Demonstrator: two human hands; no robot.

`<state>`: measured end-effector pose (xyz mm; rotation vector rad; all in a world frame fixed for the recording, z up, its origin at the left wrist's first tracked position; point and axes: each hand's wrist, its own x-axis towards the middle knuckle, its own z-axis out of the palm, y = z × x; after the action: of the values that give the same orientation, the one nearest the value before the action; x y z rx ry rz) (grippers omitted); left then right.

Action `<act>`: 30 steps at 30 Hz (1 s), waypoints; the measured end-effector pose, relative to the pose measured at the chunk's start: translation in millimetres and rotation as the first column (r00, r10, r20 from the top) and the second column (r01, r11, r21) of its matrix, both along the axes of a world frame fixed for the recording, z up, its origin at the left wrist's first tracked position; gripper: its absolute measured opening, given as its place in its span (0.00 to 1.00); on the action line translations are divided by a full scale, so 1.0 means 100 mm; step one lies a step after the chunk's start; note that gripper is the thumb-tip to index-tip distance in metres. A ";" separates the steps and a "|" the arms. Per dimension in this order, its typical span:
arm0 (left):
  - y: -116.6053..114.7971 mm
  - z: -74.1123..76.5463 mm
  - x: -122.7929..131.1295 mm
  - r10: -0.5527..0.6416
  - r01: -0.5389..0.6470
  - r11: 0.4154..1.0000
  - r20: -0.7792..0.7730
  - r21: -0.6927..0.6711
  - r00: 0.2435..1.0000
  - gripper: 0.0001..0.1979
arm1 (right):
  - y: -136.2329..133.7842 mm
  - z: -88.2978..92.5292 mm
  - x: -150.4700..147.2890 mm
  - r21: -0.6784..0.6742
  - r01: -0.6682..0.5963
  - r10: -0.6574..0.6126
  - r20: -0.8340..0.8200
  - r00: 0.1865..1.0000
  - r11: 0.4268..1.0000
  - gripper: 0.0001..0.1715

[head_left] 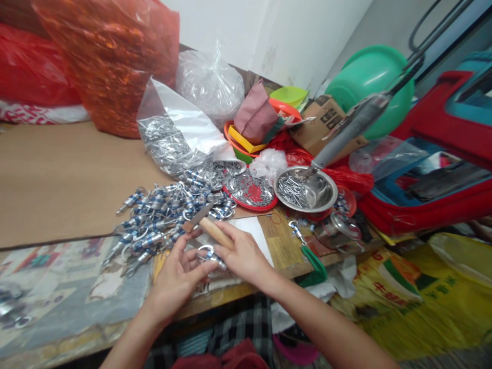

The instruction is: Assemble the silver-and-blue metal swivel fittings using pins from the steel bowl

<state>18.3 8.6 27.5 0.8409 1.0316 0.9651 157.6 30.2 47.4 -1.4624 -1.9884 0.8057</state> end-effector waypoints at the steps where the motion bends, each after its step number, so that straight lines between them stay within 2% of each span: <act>1: 0.00 0.00 0.00 0.004 -0.004 1.000 -0.003 -0.001 1.000 0.34 | -0.01 -0.01 0.00 0.010 0.004 -0.004 -0.023 1.000 1.000 0.29; 4: 0.00 0.02 0.01 0.009 -0.009 1.000 -0.014 -0.002 1.000 0.35 | -0.06 -0.01 0.09 0.086 0.036 -0.028 -0.086 0.996 0.996 0.27; 7: -0.01 0.03 0.00 -0.001 0.001 1.000 -0.022 0.007 1.000 0.34 | -0.17 0.07 0.29 0.238 0.063 -0.061 -0.015 0.998 0.969 0.23; 9: -0.01 0.03 0.00 -0.003 0.004 1.000 -0.027 0.011 1.000 0.33 | -0.27 0.14 0.44 0.307 -0.002 -0.037 0.123 0.992 0.952 0.22; 12: -0.01 0.02 -0.01 0.005 -0.005 1.000 -0.026 0.008 1.000 0.34 | -0.41 0.23 0.62 0.321 -0.166 0.048 0.345 0.937 0.932 0.26; 17: -0.01 0.02 0.01 0.017 -0.017 1.000 0.034 -0.007 0.999 0.35 | -0.48 0.23 0.63 0.491 -0.154 -0.006 0.309 0.951 0.857 0.30; 21: -0.01 0.04 0.00 0.024 -0.023 0.999 0.021 -0.031 1.000 0.36 | -0.47 0.18 0.58 0.338 -0.242 0.039 0.509 0.860 0.909 0.29; 25: 0.01 0.02 -0.01 0.026 -0.025 0.999 0.008 -0.020 1.000 0.37 | -0.51 0.14 0.58 0.390 -0.154 -0.029 0.425 0.905 0.908 0.28; 28: 0.00 0.04 0.04 0.014 -0.014 1.000 0.003 -0.019 1.000 0.37 | -0.52 0.10 0.59 0.322 -0.171 0.029 0.402 0.915 0.931 0.27; 30: -0.04 0.09 0.02 0.007 -0.007 1.000 -0.021 -0.007 1.000 0.35 | -0.46 0.06 0.64 0.296 -0.068 -0.022 0.290 0.957 0.953 0.24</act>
<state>20.1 5.1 36.2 0.8437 1.0562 0.9594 221.8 -16.0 53.1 -1.4381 -2.2301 0.2820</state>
